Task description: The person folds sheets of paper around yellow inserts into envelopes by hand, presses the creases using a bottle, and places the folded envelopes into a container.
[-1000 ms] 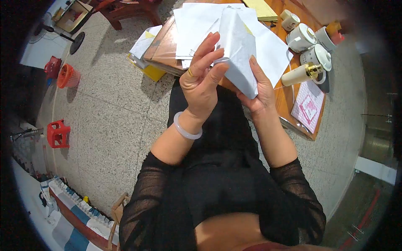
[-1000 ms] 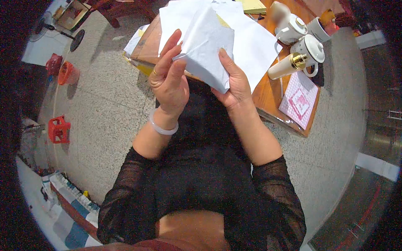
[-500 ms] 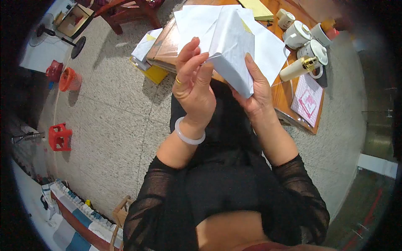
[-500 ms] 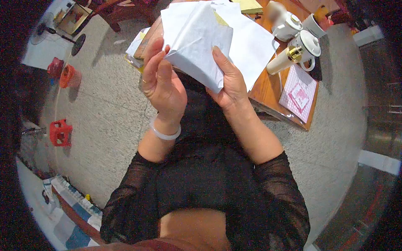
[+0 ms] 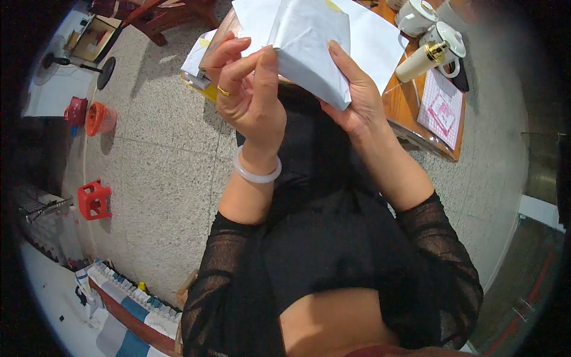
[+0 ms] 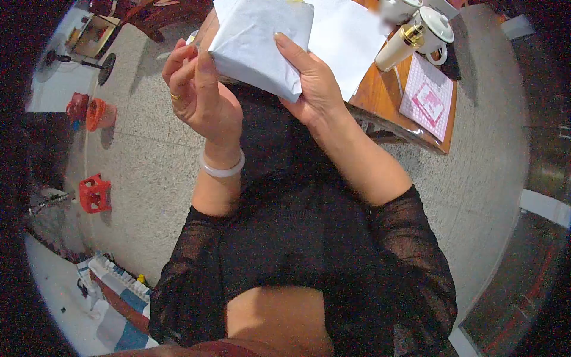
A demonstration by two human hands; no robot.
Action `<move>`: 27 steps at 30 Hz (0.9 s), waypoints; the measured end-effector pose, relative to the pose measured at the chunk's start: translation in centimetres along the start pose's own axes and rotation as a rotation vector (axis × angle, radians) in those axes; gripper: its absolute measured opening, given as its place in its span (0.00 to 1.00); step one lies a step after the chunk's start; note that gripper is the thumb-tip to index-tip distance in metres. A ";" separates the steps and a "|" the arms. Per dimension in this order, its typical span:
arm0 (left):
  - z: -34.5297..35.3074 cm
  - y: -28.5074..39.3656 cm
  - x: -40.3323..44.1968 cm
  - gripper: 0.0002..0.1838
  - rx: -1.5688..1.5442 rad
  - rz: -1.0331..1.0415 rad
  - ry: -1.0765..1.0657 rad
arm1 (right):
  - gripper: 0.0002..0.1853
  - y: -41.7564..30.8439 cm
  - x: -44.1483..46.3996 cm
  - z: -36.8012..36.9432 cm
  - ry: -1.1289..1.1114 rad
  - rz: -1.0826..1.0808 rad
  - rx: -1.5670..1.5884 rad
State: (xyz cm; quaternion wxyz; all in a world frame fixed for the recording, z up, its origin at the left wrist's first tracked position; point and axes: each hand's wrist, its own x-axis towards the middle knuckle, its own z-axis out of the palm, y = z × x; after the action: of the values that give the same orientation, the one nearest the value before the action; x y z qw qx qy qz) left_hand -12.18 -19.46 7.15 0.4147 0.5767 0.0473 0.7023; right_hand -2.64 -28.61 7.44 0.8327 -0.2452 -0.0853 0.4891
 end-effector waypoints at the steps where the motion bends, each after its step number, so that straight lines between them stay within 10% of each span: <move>1: -0.2 -0.4 0.1 0.01 0.017 0.028 -0.032 | 0.25 0.0 0.0 -0.1 -0.002 0.000 0.000; 4: -0.3 -1.2 -0.3 0.04 -0.286 -0.173 0.004 | 0.25 -0.1 0.3 -0.1 -0.008 -0.022 -0.008; 8: -0.6 -2.0 -1.6 0.33 -0.500 -0.353 0.018 | 0.25 -0.3 0.9 0.5 -0.044 -0.045 0.054; 9: -0.7 -1.1 -2.1 0.51 -0.346 -0.362 -0.069 | 0.25 -0.1 1.3 0.6 0.006 -0.074 0.057; 12: -0.7 -1.9 -4.2 0.56 0.101 -0.056 -0.384 | 0.25 0.8 2.2 1.2 0.087 -0.106 0.084; 16: -0.4 -2.2 -3.5 0.57 -0.093 -0.230 -0.341 | 0.25 1.5 1.3 2.9 0.055 0.004 0.139; 22: -1.1 -1.1 -1.6 0.49 0.239 0.047 -0.334 | 0.23 2.4 1.0 4.3 0.065 -0.002 0.145; 27: -0.1 0.9 -1.4 0.39 -0.439 -0.294 -0.158 | 0.23 3.2 1.6 4.0 -0.022 -0.023 0.076</move>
State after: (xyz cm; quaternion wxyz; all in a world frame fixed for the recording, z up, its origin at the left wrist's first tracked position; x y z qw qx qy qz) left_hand -12.77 -20.89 6.47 0.6296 0.5128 -0.0554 0.5811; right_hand -5.79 -24.63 9.20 0.8459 -0.2070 -0.0786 0.4852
